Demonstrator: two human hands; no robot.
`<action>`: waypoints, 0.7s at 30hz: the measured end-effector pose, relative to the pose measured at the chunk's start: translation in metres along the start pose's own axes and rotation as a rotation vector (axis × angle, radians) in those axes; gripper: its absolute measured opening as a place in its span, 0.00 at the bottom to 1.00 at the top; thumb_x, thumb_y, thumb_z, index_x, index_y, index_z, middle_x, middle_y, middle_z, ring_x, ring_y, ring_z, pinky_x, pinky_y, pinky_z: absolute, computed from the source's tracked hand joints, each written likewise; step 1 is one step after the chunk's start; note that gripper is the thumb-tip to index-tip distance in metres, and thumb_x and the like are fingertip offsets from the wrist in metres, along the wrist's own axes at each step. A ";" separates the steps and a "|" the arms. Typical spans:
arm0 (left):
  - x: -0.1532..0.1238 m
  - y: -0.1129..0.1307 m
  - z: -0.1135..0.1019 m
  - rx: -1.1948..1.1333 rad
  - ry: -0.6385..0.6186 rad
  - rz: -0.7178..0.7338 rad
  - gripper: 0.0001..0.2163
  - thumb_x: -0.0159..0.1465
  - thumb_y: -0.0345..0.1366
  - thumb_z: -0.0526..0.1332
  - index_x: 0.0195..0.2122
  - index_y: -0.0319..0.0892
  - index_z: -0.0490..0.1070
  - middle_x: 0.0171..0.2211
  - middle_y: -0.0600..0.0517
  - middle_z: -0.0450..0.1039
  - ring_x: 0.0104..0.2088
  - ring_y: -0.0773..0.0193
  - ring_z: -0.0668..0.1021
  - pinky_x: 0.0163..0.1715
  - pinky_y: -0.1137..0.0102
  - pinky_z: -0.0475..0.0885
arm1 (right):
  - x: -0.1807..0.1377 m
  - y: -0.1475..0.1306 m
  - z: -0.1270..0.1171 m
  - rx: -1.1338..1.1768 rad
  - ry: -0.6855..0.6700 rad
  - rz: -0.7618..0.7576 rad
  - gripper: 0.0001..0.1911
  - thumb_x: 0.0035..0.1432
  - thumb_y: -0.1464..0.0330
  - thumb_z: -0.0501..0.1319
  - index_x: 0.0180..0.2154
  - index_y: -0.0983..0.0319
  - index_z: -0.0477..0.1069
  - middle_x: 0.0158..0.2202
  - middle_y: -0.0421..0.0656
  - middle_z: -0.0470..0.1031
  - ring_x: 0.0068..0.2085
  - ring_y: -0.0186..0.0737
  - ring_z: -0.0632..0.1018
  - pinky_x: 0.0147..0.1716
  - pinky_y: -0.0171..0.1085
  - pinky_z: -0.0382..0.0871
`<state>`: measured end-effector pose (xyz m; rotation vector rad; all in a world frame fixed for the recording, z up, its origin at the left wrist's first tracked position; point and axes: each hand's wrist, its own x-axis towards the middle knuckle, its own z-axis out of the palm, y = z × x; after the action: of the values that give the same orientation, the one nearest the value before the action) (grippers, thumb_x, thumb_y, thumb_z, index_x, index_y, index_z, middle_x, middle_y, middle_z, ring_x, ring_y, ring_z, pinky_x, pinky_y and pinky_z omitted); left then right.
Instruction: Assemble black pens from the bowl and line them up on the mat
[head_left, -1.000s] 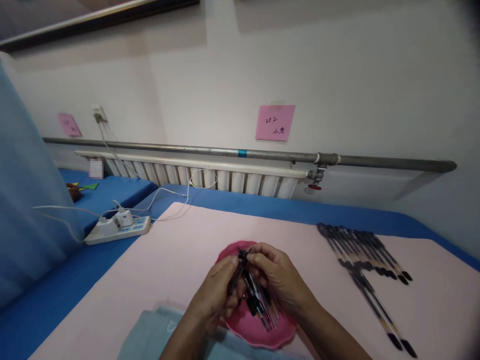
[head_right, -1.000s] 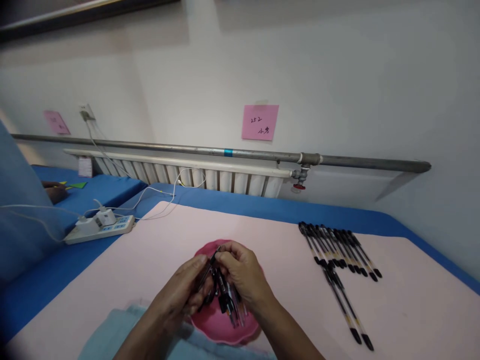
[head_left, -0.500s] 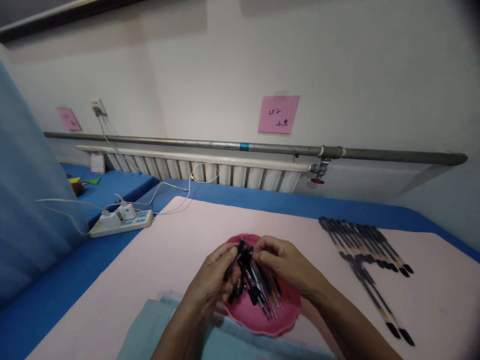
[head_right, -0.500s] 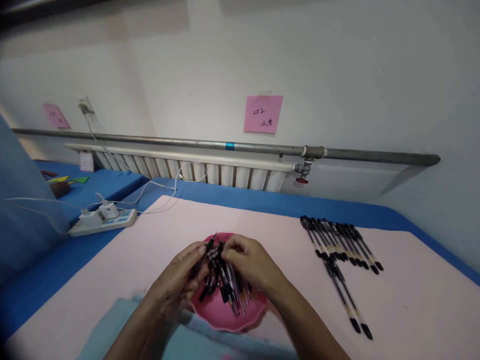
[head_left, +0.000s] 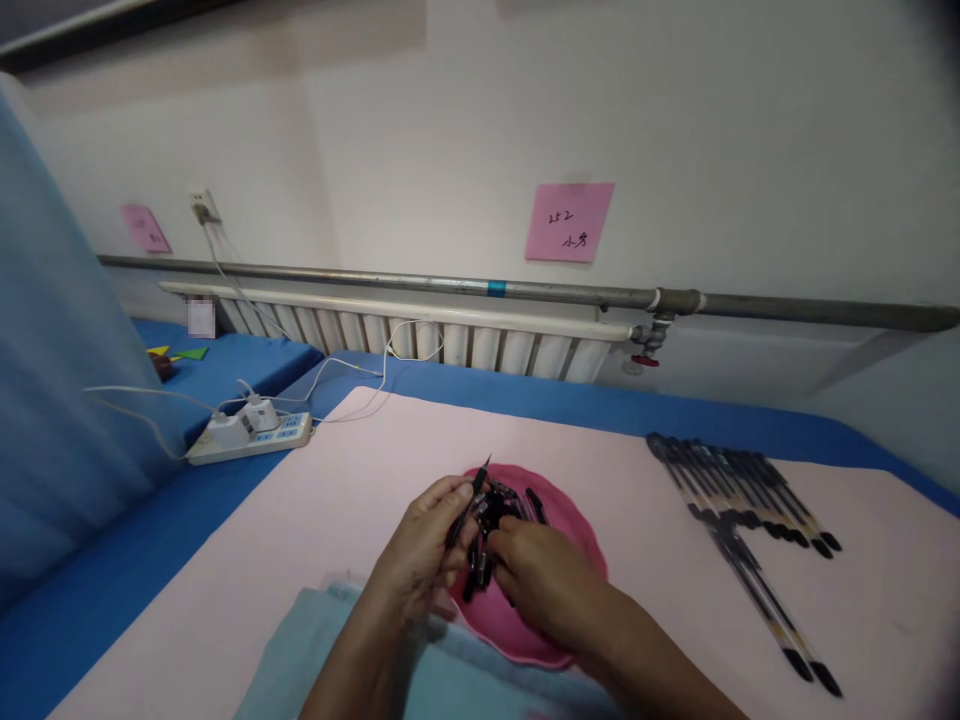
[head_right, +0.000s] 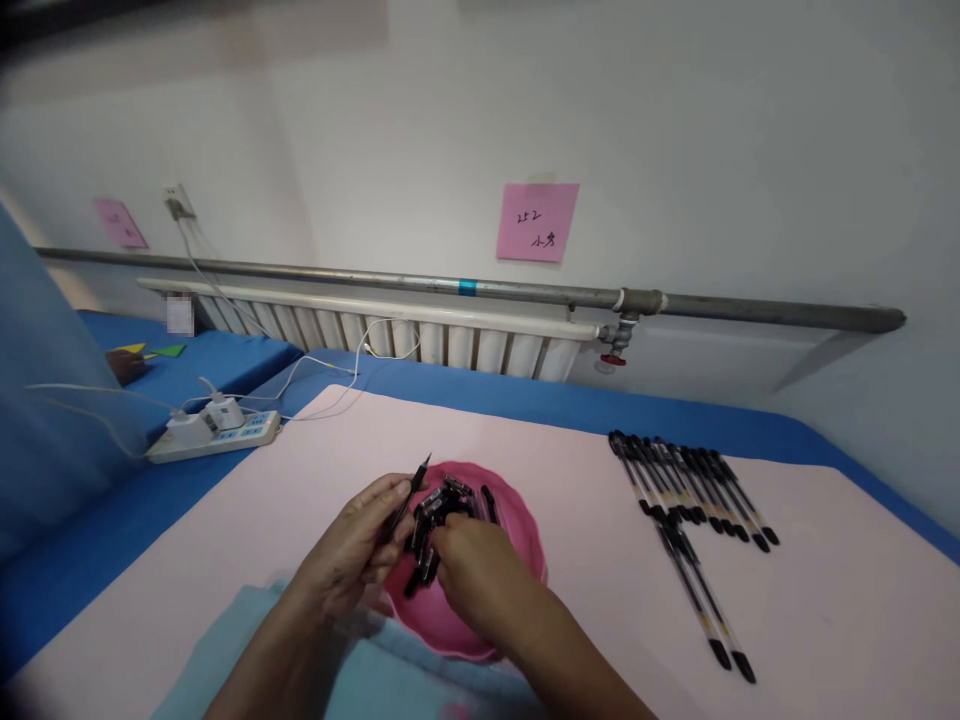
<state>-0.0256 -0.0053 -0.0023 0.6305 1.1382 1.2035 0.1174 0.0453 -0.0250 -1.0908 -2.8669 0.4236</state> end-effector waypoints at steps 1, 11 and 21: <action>0.000 0.000 0.000 0.000 -0.001 0.002 0.15 0.56 0.49 0.60 0.36 0.44 0.64 0.15 0.63 0.60 0.09 0.80 0.50 0.10 0.79 0.38 | 0.000 -0.002 0.000 -0.004 -0.002 0.000 0.11 0.53 0.76 0.54 0.32 0.64 0.75 0.34 0.48 0.78 0.32 0.42 0.76 0.27 0.36 0.58; 0.003 -0.002 0.001 0.025 -0.008 0.002 0.17 0.54 0.51 0.60 0.36 0.44 0.64 0.15 0.64 0.60 0.09 0.80 0.51 0.10 0.79 0.38 | 0.000 -0.008 0.001 -0.051 0.005 -0.019 0.12 0.51 0.78 0.54 0.32 0.64 0.76 0.33 0.49 0.78 0.31 0.45 0.76 0.28 0.38 0.62; 0.002 -0.004 0.000 0.043 -0.011 0.007 0.16 0.55 0.51 0.60 0.34 0.43 0.63 0.15 0.63 0.59 0.10 0.80 0.51 0.10 0.80 0.40 | 0.000 -0.005 0.000 0.187 0.124 -0.067 0.12 0.56 0.77 0.51 0.35 0.64 0.73 0.35 0.48 0.76 0.34 0.42 0.75 0.33 0.38 0.65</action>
<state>-0.0238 -0.0043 -0.0069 0.6728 1.1560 1.1830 0.1136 0.0418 -0.0233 -0.9514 -2.6840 0.5834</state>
